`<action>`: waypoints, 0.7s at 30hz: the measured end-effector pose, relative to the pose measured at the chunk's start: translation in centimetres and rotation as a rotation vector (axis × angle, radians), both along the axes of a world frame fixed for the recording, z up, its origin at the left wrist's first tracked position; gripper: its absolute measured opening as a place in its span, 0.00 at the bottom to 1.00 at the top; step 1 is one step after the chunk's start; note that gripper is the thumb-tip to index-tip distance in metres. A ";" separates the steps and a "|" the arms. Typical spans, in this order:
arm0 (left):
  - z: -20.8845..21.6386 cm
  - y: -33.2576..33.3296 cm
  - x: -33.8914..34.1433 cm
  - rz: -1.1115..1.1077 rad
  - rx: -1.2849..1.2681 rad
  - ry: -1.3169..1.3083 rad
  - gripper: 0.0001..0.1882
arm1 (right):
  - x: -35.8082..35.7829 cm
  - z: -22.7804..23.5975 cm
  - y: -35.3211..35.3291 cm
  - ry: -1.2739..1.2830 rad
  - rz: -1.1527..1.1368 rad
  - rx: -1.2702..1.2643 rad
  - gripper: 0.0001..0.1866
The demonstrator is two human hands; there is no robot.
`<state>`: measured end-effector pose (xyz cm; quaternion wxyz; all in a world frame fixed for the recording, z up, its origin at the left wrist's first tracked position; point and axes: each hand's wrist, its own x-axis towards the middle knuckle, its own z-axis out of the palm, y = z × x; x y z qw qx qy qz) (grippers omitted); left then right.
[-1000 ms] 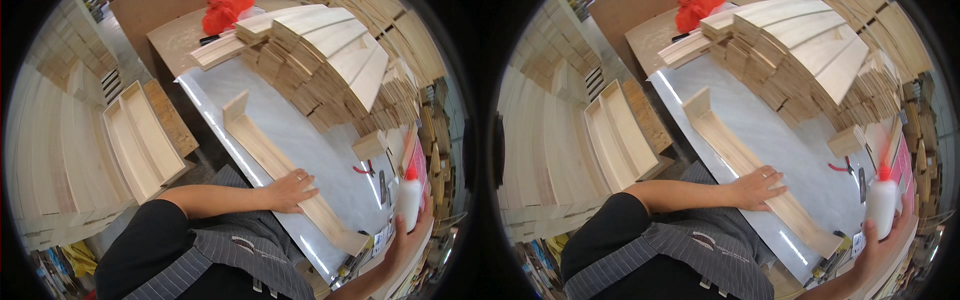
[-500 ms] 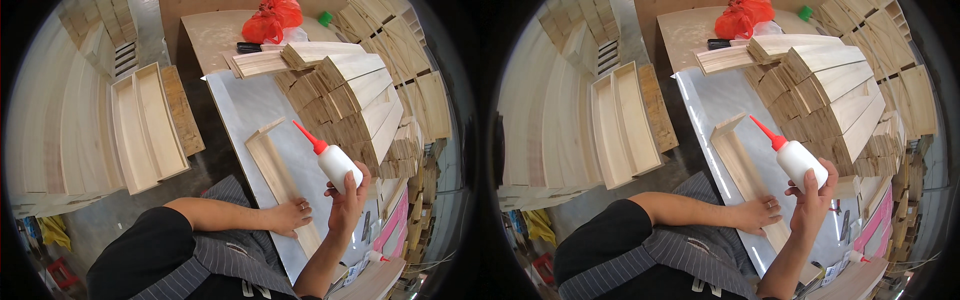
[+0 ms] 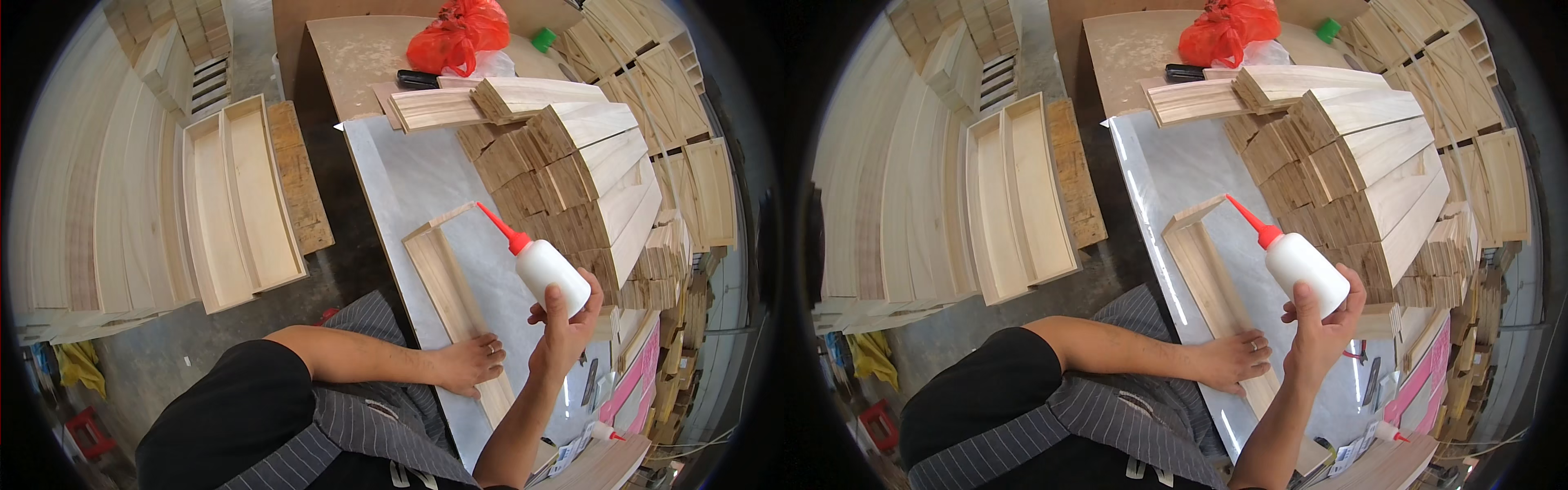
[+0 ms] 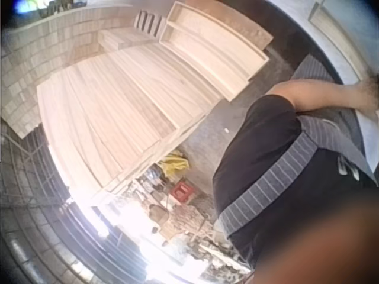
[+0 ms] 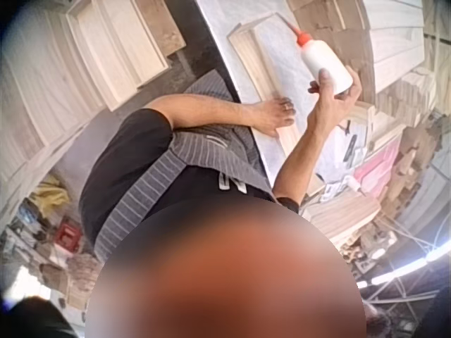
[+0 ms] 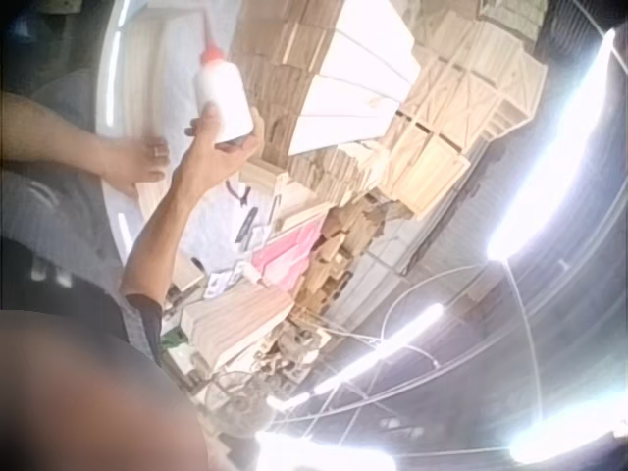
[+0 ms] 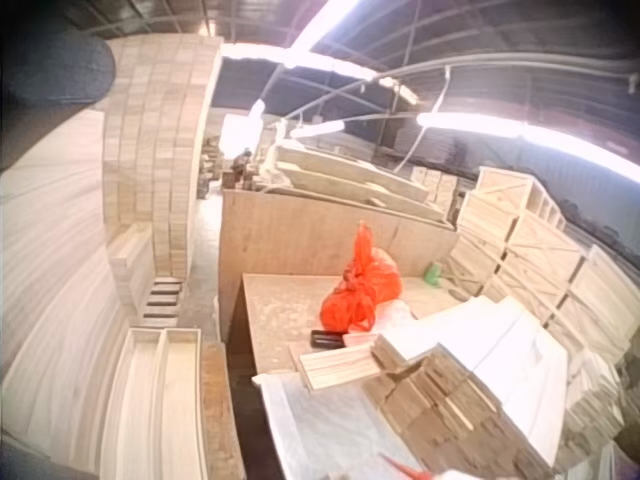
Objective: Assembling wooden trays by applying glue to the joints and securing them with a pneumatic nail gun.
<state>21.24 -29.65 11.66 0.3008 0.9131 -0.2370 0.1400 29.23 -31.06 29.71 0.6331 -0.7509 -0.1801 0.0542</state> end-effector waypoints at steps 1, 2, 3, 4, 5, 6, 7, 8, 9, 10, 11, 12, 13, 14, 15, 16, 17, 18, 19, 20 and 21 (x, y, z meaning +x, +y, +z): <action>0.1 0.0 0.0 -0.006 0.000 0.004 0.37 | 0.1 0.0 0.1 0.014 -0.030 -0.006 0.29; 0.1 0.0 -0.1 -0.011 0.001 0.008 0.37 | 0.2 -0.1 0.1 0.014 -0.029 -0.006 0.29; 0.2 0.1 -0.1 -0.011 0.000 0.008 0.37 | 0.3 -0.2 0.1 0.018 -0.024 -0.014 0.30; 0.2 0.1 -0.1 -0.013 0.005 0.014 0.37 | 0.4 -0.2 0.1 0.024 -0.019 -0.023 0.30; 0.2 0.1 -0.1 -0.016 0.011 0.020 0.37 | 0.5 -0.2 0.2 0.024 -0.019 -0.023 0.30; 0.2 0.0 0.0 -0.016 0.010 0.021 0.37 | 0.5 -0.2 0.2 0.035 -0.021 -0.004 0.31; 0.1 -0.1 -0.1 -0.013 0.004 0.016 0.37 | 0.5 -0.3 0.3 0.046 -0.022 0.016 0.32; 0.1 -0.1 -0.1 -0.011 -0.003 0.011 0.37 | 0.5 -0.3 0.4 0.047 -0.021 0.016 0.32; 0.0 0.0 -0.1 -0.010 -0.003 0.012 0.37 | 0.5 -0.3 0.4 0.049 -0.016 0.016 0.31; 0.1 0.0 -0.1 -0.012 -0.003 0.011 0.37 | 0.6 -0.3 0.3 0.050 -0.014 0.016 0.31; 0.1 0.0 -0.1 -0.014 -0.004 0.009 0.37 | 0.6 -0.3 0.3 0.051 -0.015 0.015 0.31; 0.1 0.0 -0.1 -0.015 -0.005 0.009 0.37 | 0.7 -0.3 0.3 0.056 -0.015 0.016 0.31; 0.2 0.0 -0.1 -0.014 0.008 0.017 0.37 | 0.7 -0.3 0.3 0.061 -0.015 0.017 0.31; 0.3 0.0 -0.1 -0.013 0.022 0.025 0.38 | 0.8 -0.3 0.3 0.062 -0.015 0.016 0.31; 0.3 0.0 -0.1 -0.013 0.021 0.025 0.38 | 0.8 -0.4 0.4 0.061 -0.015 0.017 0.31; 0.3 0.1 -0.1 -0.012 0.028 0.027 0.38 | 0.8 -0.4 0.5 0.060 -0.015 0.017 0.30; 0.3 0.1 -0.1 -0.011 0.035 0.028 0.38 | 0.8 -0.4 0.5 0.060 -0.015 0.016 0.30; 0.3 0.1 -0.1 -0.010 0.034 0.028 0.38 | 0.8 -0.4 0.5 0.064 -0.010 0.015 0.30; 0.6 0.2 -0.1 -0.024 0.046 0.050 0.38 | 0.8 -0.4 0.5 0.068 -0.007 0.014 0.30; 0.7 0.2 0.0 -0.037 0.058 0.072 0.38 | 0.8 -0.4 0.5 0.068 -0.008 0.013 0.30; 0.6 0.2 0.0 -0.038 0.058 0.072 0.38 | 0.8 -0.3 0.5 0.065 -0.011 0.013 0.29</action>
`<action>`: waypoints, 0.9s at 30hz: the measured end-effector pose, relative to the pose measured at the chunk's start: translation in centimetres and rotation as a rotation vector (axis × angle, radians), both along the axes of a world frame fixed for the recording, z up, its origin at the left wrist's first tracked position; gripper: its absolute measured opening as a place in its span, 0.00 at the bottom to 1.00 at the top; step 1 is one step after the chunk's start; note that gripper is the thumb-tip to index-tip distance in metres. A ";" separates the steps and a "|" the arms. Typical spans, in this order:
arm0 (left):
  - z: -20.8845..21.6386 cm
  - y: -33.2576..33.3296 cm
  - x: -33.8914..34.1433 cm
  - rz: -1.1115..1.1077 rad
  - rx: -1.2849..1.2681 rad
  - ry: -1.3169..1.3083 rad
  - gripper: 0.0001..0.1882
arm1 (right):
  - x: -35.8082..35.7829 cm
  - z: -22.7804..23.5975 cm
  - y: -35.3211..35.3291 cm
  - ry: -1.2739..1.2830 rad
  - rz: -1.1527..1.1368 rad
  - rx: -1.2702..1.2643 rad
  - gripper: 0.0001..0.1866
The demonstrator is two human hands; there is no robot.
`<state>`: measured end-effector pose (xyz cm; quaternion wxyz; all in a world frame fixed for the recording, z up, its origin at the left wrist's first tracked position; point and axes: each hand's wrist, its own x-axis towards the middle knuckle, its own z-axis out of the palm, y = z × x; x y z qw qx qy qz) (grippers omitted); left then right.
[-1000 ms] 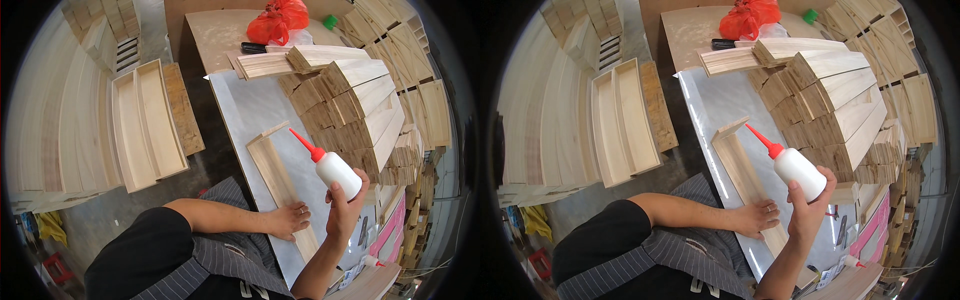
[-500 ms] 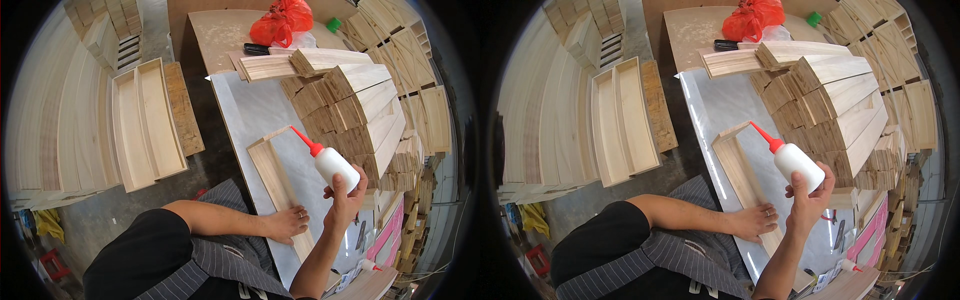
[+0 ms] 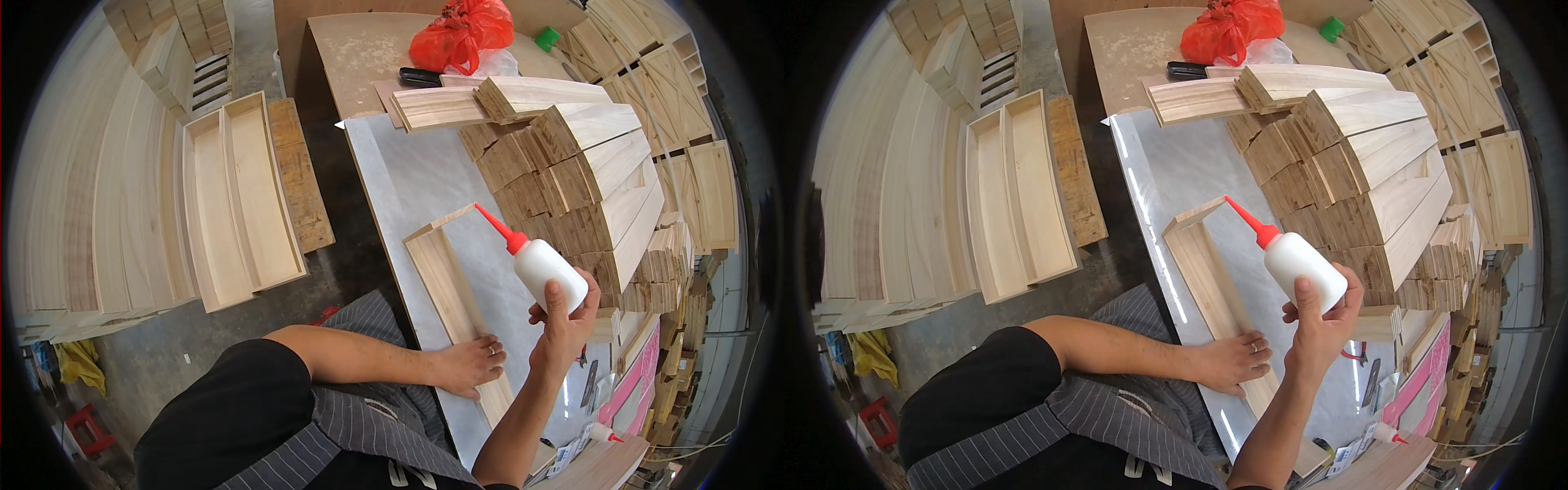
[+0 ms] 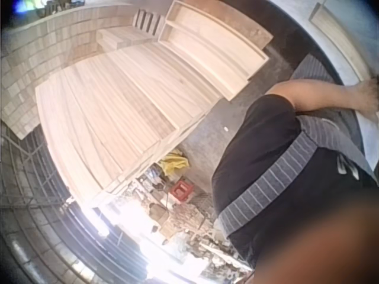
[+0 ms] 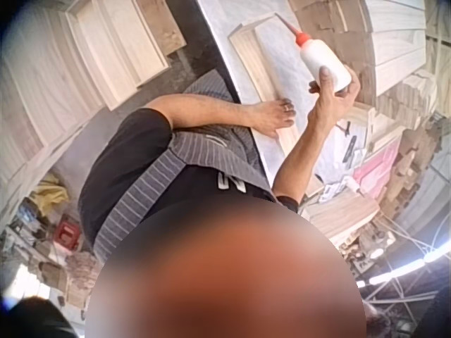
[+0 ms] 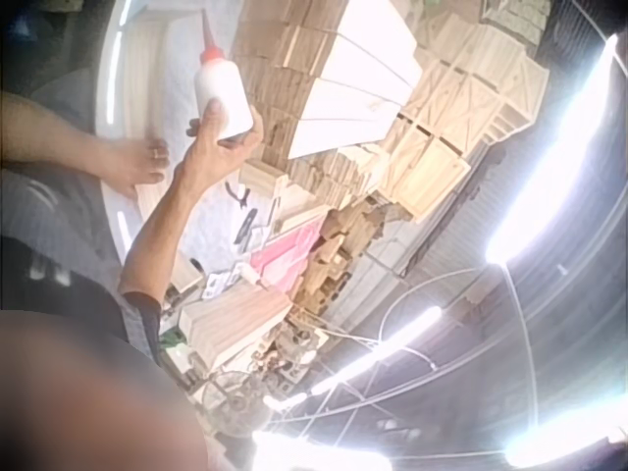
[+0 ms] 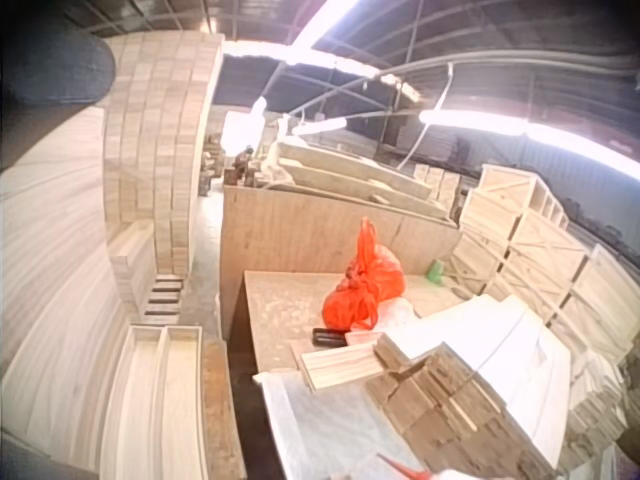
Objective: Assembling wooden trays by applying glue to the joints and securing them with a pneumatic nail gun.
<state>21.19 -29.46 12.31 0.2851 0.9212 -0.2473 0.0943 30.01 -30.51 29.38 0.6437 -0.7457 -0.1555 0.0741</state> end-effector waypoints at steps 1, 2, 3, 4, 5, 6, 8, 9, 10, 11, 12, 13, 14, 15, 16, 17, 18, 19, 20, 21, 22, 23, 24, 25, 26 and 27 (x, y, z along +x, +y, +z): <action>-0.1 0.0 0.0 0.004 -0.004 -0.007 0.38 | 0.0 0.0 0.0 -0.002 -0.003 0.000 0.29; -0.1 0.0 0.0 0.007 -0.008 -0.014 0.38 | -0.1 0.0 0.0 -0.002 -0.003 0.000 0.29; -0.2 0.0 -0.1 0.007 -0.007 -0.014 0.38 | -0.1 0.1 0.0 0.001 0.000 -0.005 0.29; -0.2 -0.1 0.0 0.006 -0.007 -0.020 0.38 | -0.1 0.1 0.0 0.003 0.001 -0.009 0.29; -0.2 -0.1 0.0 0.006 -0.006 -0.026 0.38 | -0.1 0.1 -0.1 0.003 0.000 -0.008 0.29; -0.2 -0.1 0.0 0.005 -0.005 -0.026 0.38 | -0.1 0.1 -0.2 0.008 0.010 -0.007 0.29; -0.2 -0.1 0.0 0.010 -0.024 -0.026 0.38 | -0.2 0.0 -0.3 0.014 0.020 -0.004 0.29; -0.2 -0.1 0.1 0.010 -0.023 -0.026 0.38 | -0.3 -0.1 -0.2 -0.006 0.027 -0.019 0.28; -0.3 -0.1 0.1 0.012 -0.028 -0.029 0.38 | -0.4 -0.1 -0.2 -0.027 0.034 -0.034 0.27; -0.3 -0.1 0.1 0.015 -0.034 -0.033 0.38 | -0.5 0.0 -0.2 -0.026 0.035 -0.033 0.27; -0.4 -0.1 0.1 0.016 -0.032 -0.032 0.38 | -0.6 0.2 -0.3 0.005 0.046 -0.018 0.28; -0.6 -0.1 0.0 0.026 -0.054 -0.056 0.38 | -0.7 0.3 -0.3 0.035 0.058 -0.003 0.29; -0.7 -0.2 0.0 0.038 -0.075 -0.080 0.38 | -0.8 0.3 -0.3 0.035 0.060 -0.002 0.29; -0.8 -0.2 -0.1 0.040 -0.073 -0.080 0.38 | -1.1 0.3 -0.2 0.014 0.081 -0.028 0.28; -0.8 -0.2 -0.1 0.050 -0.087 -0.096 0.38 | -1.3 0.3 -0.2 -0.008 0.100 -0.054 0.27; -0.9 -0.2 -0.2 0.060 -0.100 -0.112 0.38 | -1.4 0.3 -0.1 -0.008 0.102 -0.052 0.27; -0.9 -0.2 -0.2 0.062 -0.098 -0.112 0.38 | -1.6 0.2 0.0 -0.001 0.123 -0.053 0.26; -0.8 -0.2 -0.1 0.044 -0.102 -0.075 0.38 | -1.8 0.2 0.1 0.007 0.142 -0.054 0.26; -0.7 -0.2 -0.1 0.026 -0.106 -0.038 0.37 | -2.0 0.2 0.2 0.007 0.141 -0.052 0.26; -0.7 -0.1 -0.2 0.024 -0.103 -0.037 0.37 | -2.4 0.4 0.3 0.030 0.167 -0.051 0.27; -0.6 -0.1 -0.1 0.028 -0.117 -0.051 0.36 | -2.5 0.6 0.2 0.051 0.186 -0.049 0.28; -0.6 -0.2 0.0 0.027 -0.130 -0.064 0.34 | -2.5 0.6 -0.3 0.050 0.172 -0.046 0.28; -0.5 -0.3 0.1 0.007 -0.127 -0.065 0.34 | -2.5 0.6 -0.9 0.078 0.192 -0.012 0.30; -0.5 -0.6 0.5 -0.013 -0.116 -0.045 0.35 | -2.3 0.7 -2.0 0.107 0.194 0.025 0.32; -0.7 -0.9 0.7 -0.039 -0.107 -0.024 0.36 | -2.1 0.9 -3.6 0.117 0.157 0.062 0.37; -1.7 -1.0 1.0 -0.015 -0.140 -0.068 0.37 | -1.7 1.0 -6.0 0.063 0.146 0.117 0.39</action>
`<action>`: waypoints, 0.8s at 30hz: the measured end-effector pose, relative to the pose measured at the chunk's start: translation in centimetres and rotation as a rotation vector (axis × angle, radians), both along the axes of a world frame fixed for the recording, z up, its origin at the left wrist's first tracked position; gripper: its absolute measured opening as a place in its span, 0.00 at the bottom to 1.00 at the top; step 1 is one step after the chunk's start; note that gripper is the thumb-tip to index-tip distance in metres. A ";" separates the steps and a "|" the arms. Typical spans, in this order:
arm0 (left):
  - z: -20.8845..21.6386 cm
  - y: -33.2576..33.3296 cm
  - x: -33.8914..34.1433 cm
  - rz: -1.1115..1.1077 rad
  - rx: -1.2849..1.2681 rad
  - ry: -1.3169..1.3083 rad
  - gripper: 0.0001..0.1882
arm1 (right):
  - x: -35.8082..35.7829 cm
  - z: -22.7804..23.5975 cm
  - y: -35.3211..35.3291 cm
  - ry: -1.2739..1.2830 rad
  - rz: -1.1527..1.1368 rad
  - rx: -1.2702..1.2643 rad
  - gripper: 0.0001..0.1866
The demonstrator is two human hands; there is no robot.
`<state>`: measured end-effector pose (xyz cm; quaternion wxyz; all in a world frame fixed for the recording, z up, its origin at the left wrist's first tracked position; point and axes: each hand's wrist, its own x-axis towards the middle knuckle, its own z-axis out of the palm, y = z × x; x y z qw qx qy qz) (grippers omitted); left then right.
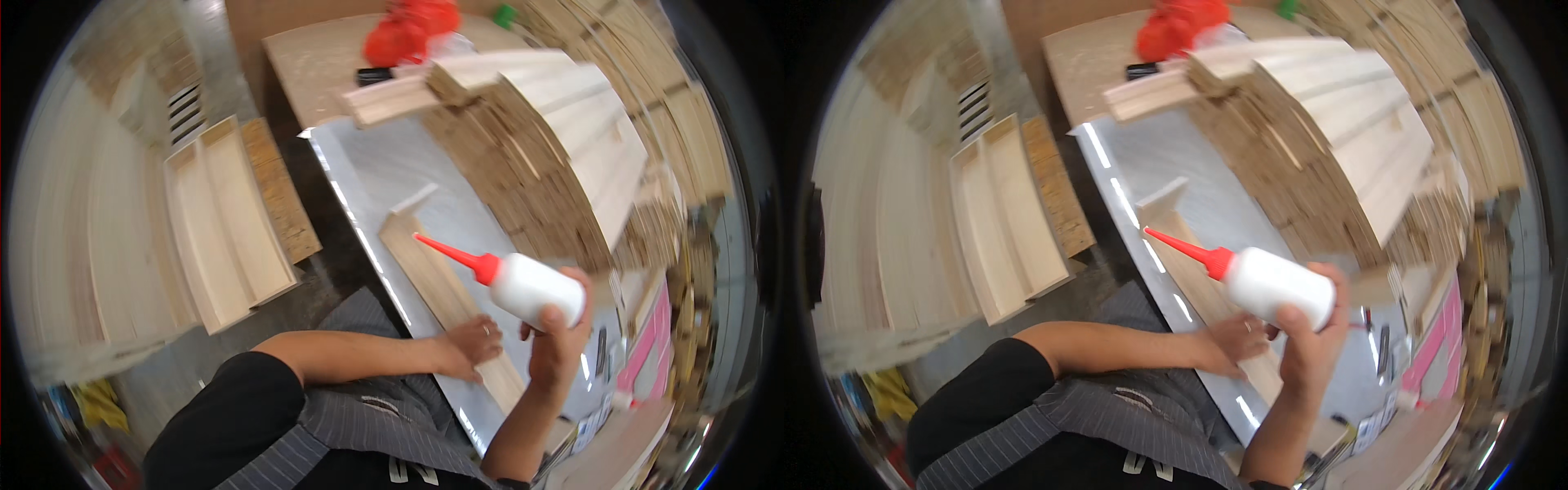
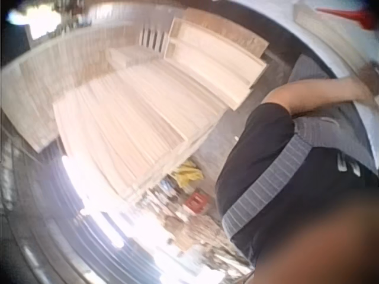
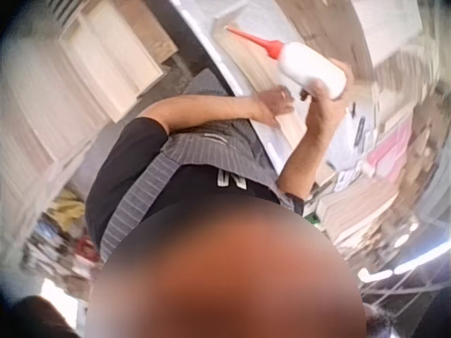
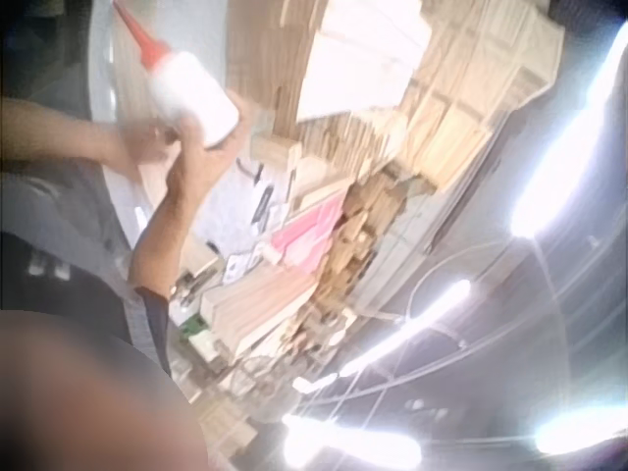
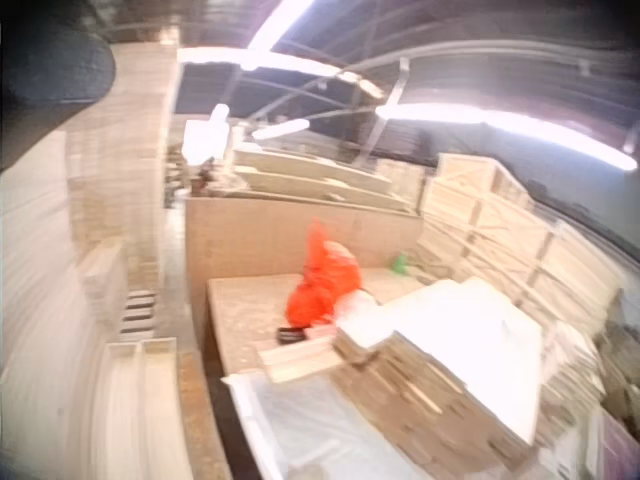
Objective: Assembling wooden trays by applying glue to the joints and securing them with a pneumatic nail gun.
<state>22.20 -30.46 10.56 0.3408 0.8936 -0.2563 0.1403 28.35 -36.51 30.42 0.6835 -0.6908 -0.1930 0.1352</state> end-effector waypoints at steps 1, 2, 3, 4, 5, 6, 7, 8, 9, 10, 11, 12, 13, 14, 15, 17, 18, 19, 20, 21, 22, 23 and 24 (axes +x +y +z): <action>-1.3 -0.1 0.0 0.008 -0.037 -0.033 0.38 | 0.3 0.7 -2.6 -0.026 -0.044 0.050 0.40; -1.1 0.9 0.0 -0.010 -0.037 0.009 0.39 | 0.0 1.8 -5.4 -0.054 -0.103 0.089 0.40; -0.7 2.3 0.4 -0.037 -0.039 0.048 0.40 | -0.7 3.1 -8.0 -0.061 -0.223 0.110 0.44; -0.4 3.6 0.7 -0.063 -0.022 0.040 0.39 | -1.3 4.3 -11.0 -0.076 -0.354 0.119 0.47; 1.1 5.0 0.9 -0.028 0.026 0.077 0.39 | -1.7 4.8 -15.1 -0.157 -0.436 0.106 0.46; 2.0 6.4 1.3 -0.030 0.024 0.116 0.39 | -2.6 5.0 -18.5 -0.182 -0.550 0.084 0.44; 2.8 7.7 1.3 -0.005 0.068 0.094 0.39 | -3.3 5.0 -22.2 -0.168 -0.617 0.043 0.43; 3.6 8.3 1.3 0.029 0.112 0.071 0.40 | -4.5 4.9 -25.6 -0.149 -0.675 0.006 0.41; 4.0 7.6 2.1 -0.049 0.107 0.078 0.40 | -6.1 4.4 -28.7 -0.141 -0.752 -0.011 0.41; 4.5 7.4 2.2 -0.037 0.130 0.065 0.41 | -7.7 3.7 -30.8 -0.155 -0.840 -0.087 0.39; 4.7 6.8 2.1 -0.007 0.159 0.055 0.43 | -8.9 2.8 -32.4 -0.161 -0.910 -0.158 0.37; 4.7 5.4 2.0 -0.025 0.165 0.053 0.43 | -10.1 1.9 -33.8 -0.158 -0.929 -0.154 0.37; 5.1 3.8 1.7 -0.039 0.155 0.034 0.44 | -11.2 1.2 -34.8 -0.124 -0.940 -0.164 0.36; 5.3 2.2 1.6 -0.054 0.147 0.015 0.45 | -11.9 0.5 -35.5 -0.088 -0.950 -0.171 0.36; 5.4 0.7 1.7 -0.058 0.159 0.014 0.45 | -12.2 0.1 -36.0 -0.065 -0.934 -0.184 0.37; 5.7 -1.7 1.8 -0.058 0.142 0.032 0.45 | -12.0 -0.5 -35.6 -0.042 -0.935 -0.166 0.37; 5.4 -2.2 1.8 -0.059 0.157 0.032 0.45 | -11.7 -0.7 -35.4 -0.028 -0.930 -0.163 0.37; 4.9 -2.5 1.8 -0.047 0.138 0.068 0.45 | -11.4 -0.8 -35.3 -0.023 -0.932 -0.151 0.37; 4.6 -2.7 1.8 -0.033 0.119 0.103 0.45 | -11.1 -0.8 -35.2 -0.026 -0.909 -0.152 0.36; 4.5 -2.8 1.7 -0.033 0.130 0.103 0.45 | -10.9 -0.9 -35.2 -0.030 -0.886 -0.155 0.36; 4.4 -2.7 1.7 -0.020 0.125 0.103 0.45 | -10.6 -1.1 -35.5 -0.027 -0.884 -0.145 0.36; 4.3 -2.7 1.7 -0.007 0.120 0.103 0.45 | -10.4 -1.3 -35.7 -0.025 -0.870 -0.166 0.36; 4.3 -2.7 1.8 -0.004 0.127 0.103 0.45 | -10.2 -1.5 -35.8 -0.023 -0.855 -0.188 0.36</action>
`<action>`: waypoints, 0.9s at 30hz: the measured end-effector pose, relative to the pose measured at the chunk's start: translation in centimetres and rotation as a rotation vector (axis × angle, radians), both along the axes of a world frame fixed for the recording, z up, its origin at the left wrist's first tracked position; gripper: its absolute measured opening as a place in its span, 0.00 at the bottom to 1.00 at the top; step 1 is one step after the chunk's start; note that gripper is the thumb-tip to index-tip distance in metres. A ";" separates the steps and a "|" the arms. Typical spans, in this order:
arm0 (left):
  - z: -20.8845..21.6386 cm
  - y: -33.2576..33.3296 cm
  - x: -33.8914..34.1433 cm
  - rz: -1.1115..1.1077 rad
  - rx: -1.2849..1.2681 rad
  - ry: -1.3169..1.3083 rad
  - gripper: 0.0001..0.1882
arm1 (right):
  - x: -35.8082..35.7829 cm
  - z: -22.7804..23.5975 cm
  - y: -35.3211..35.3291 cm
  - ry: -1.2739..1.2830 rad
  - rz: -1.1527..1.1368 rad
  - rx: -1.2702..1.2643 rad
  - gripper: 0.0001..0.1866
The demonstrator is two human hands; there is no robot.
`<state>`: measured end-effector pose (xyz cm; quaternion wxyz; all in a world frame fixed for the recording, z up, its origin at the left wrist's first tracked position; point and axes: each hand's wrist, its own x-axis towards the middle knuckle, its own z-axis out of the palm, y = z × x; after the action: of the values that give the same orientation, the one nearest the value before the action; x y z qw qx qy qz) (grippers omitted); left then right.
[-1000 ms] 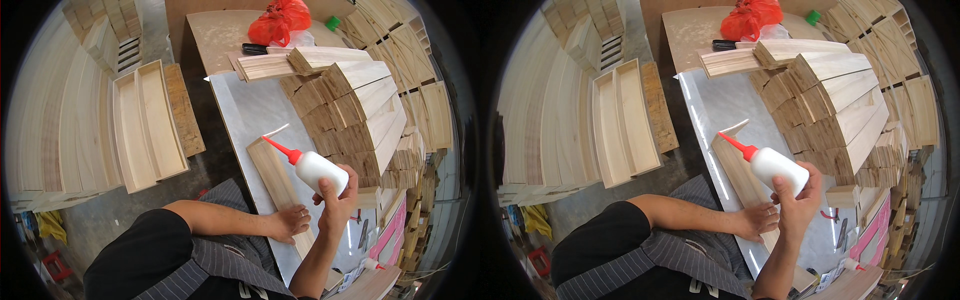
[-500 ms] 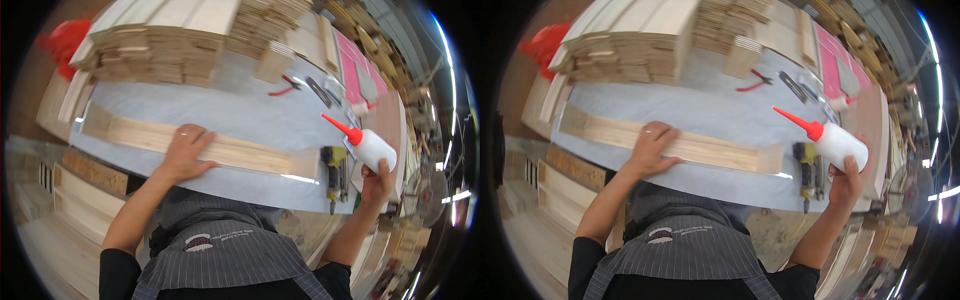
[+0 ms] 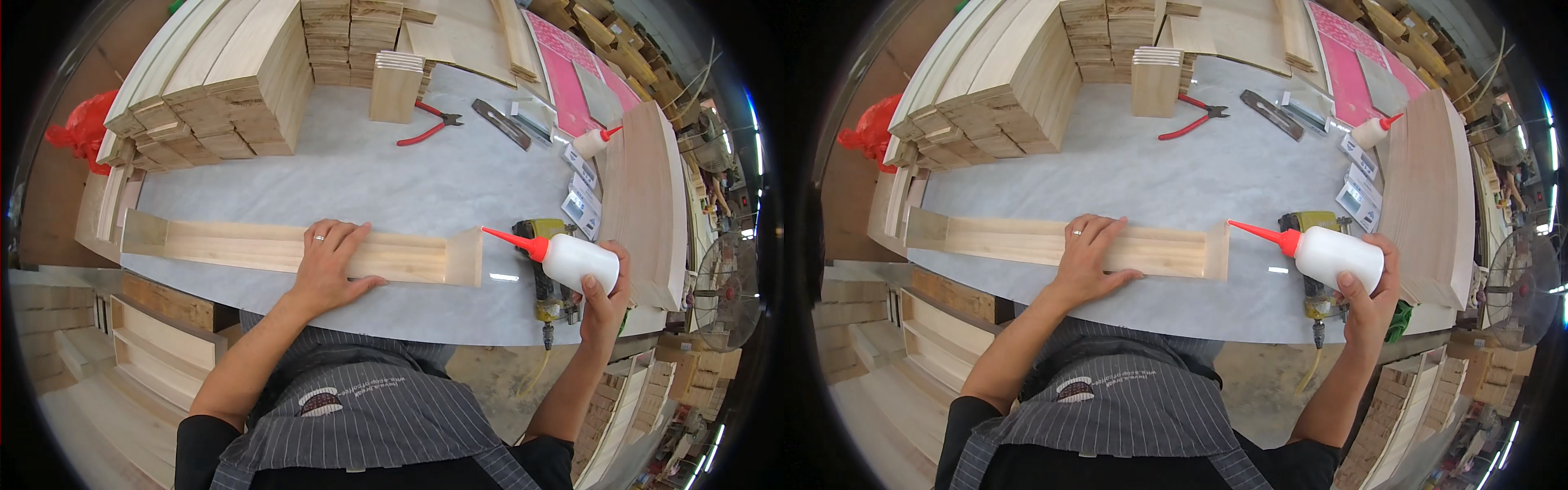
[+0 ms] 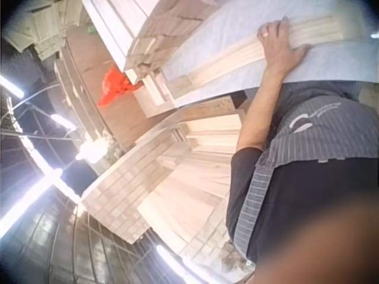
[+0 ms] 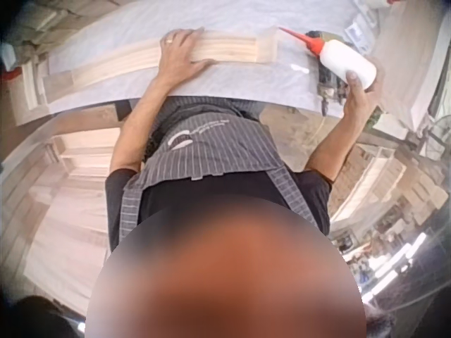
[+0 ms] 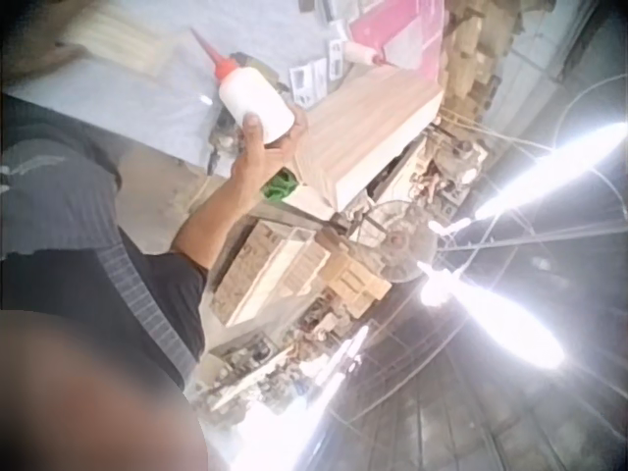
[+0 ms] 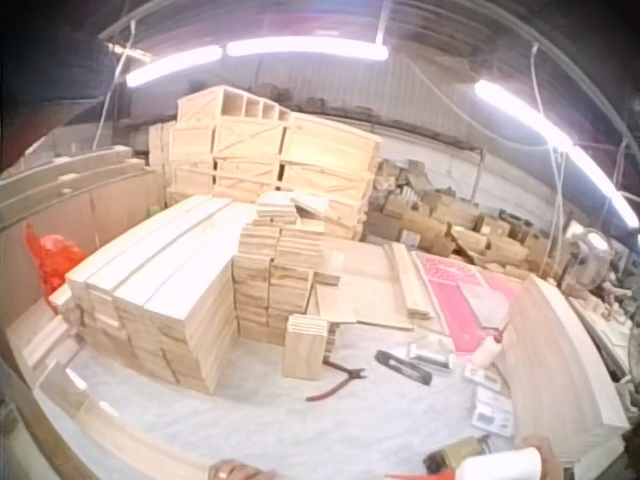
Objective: Assembling wooden trays by applying glue to the joints and securing them with a pneumatic nail gun.
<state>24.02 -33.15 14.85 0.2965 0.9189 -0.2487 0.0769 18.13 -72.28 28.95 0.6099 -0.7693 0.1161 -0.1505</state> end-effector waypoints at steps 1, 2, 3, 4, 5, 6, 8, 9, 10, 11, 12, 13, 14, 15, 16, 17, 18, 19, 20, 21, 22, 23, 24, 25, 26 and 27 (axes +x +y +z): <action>0.0 0.0 0.0 -0.002 -0.003 -0.007 0.46 | 0.2 -0.1 -0.1 -0.001 0.004 0.007 0.36; 0.0 -0.1 0.1 -0.004 -0.006 -0.014 0.46 | 0.4 -0.2 -0.1 0.003 0.004 -0.002 0.36; 0.0 -0.1 0.1 -0.002 -0.001 -0.015 0.46 | 0.5 -0.2 -0.1 0.008 0.004 -0.012 0.36; 0.1 -0.2 0.1 0.000 -0.009 -0.008 0.46 | 0.6 -0.1 -0.1 0.007 0.005 -0.008 0.36; 0.1 -0.2 0.1 0.001 -0.018 -0.001 0.46 | 0.6 0.0 -0.1 0.001 0.013 -0.013 0.35; 0.1 -0.1 0.1 0.001 -0.014 -0.002 0.46 | 0.7 0.1 -0.1 -0.005 0.020 -0.019 0.35; 0.2 -0.1 0.1 0.010 -0.005 -0.003 0.46 | 0.6 0.3 -0.1 -0.007 0.026 -0.011 0.35; 0.2 -0.1 0.0 0.008 -0.002 -0.003 0.46 | 0.5 0.4 -0.1 -0.007 0.034 -0.006 0.35; 0.2 -0.1 0.0 0.008 0.000 -0.005 0.46 | 0.4 0.5 -0.1 -0.009 0.031 -0.004 0.35; 0.2 -0.2 0.0 0.009 0.001 -0.008 0.46 | 0.3 0.6 -0.2 0.002 0.030 -0.001 0.35; 0.1 -0.2 0.0 0.006 0.003 -0.009 0.46 | 0.0 0.6 -0.3 0.013 0.028 0.002 0.35; 0.2 -0.2 0.0 0.007 0.005 -0.003 0.46 | -0.2 0.6 -0.3 0.012 0.026 0.004 0.35; 0.2 -0.2 -0.1 0.007 0.006 0.002 0.46 | -0.4 0.7 -0.5 0.014 0.036 0.000 0.34; 0.2 -0.2 -0.1 0.004 0.009 0.002 0.46 | -0.6 0.6 -0.5 0.016 0.046 -0.004 0.34; 0.3 -0.2 -0.2 0.004 0.006 -0.002 0.46 | -0.8 0.6 -0.6 0.016 0.043 -0.003 0.34; 0.3 -0.2 -0.2 0.004 0.003 -0.005 0.46 | -1.0 0.6 -0.7 -0.006 0.056 -0.017 0.34; 0.4 -0.2 -0.2 0.000 0.003 -0.004 0.46 | -1.2 0.6 -0.7 -0.028 0.069 -0.033 0.34; 0.4 -0.3 -0.2 0.003 0.007 -0.006 0.46 | -1.4 0.7 -0.9 -0.027 0.065 -0.034 0.34; 0.4 -0.3 -0.2 0.006 0.011 -0.008 0.46 | -1.7 0.7 -1.0 0.008 0.074 -0.010 0.34; 0.3 -0.3 -0.2 0.002 0.010 -0.007 0.46 | -2.0 0.8 -1.2 0.042 0.082 0.013 0.34; 0.2 -0.3 -0.1 0.003 0.010 -0.006 0.46 | -2.2 0.8 -1.2 0.040 0.077 0.013 0.34; 0.1 -0.4 0.0 0.003 0.010 -0.005 0.46 | -2.3 0.8 -1.3 0.031 0.081 -0.005 0.35; 0.0 -0.4 0.2 -0.002 0.009 -0.007 0.46 | -2.3 0.9 -1.3 0.021 0.086 -0.024 0.35; 0.0 -0.5 0.3 -0.003 0.007 -0.011 0.46 | -2.5 1.0 -1.4 0.021 0.082 -0.023 0.35; -0.1 -0.5 0.4 -0.004 0.005 -0.017 0.46 | -2.6 1.2 -1.4 0.022 0.098 -0.033 0.34; -0.1 -0.5 0.6 -0.006 0.006 -0.021 0.46 | -2.5 1.3 -1.5 0.021 0.115 -0.043 0.34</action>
<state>24.62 -33.61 14.76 0.2913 0.9182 -0.2549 0.0846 15.60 -73.83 30.30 0.5996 -0.7892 0.0751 -0.1097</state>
